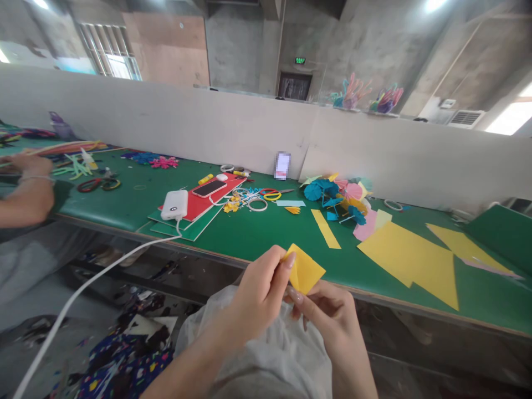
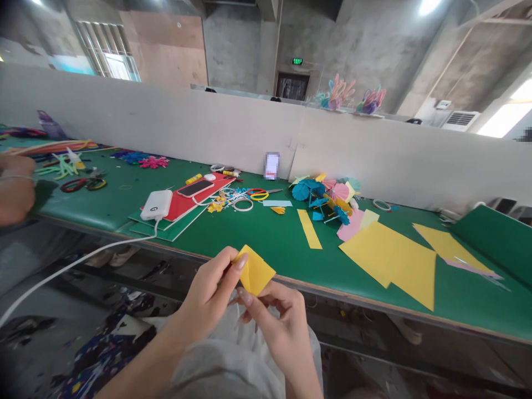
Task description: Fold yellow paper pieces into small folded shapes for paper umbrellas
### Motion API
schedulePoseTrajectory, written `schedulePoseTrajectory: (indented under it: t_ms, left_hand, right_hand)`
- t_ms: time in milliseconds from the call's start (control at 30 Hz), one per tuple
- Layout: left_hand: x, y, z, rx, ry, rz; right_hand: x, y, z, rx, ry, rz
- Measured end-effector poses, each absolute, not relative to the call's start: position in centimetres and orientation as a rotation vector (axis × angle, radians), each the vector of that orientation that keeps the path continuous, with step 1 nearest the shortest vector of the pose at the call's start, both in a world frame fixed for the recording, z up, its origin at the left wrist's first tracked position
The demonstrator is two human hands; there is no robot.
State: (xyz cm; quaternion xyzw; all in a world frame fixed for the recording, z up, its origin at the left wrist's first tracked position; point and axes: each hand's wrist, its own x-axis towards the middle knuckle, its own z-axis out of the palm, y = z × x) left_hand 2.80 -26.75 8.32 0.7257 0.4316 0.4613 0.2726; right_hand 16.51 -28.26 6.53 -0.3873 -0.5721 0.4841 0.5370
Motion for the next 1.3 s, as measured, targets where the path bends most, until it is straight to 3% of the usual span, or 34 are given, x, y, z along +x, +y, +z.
schedulePoseTrajectory:
  t_ms: [1300]
  left_hand:
    - [2.42, -26.5, 8.33, 2.047, 1.103, 1.159]
  right_hand:
    - [16.54, -27.63, 6.26, -0.897, -1.288, 1.252]
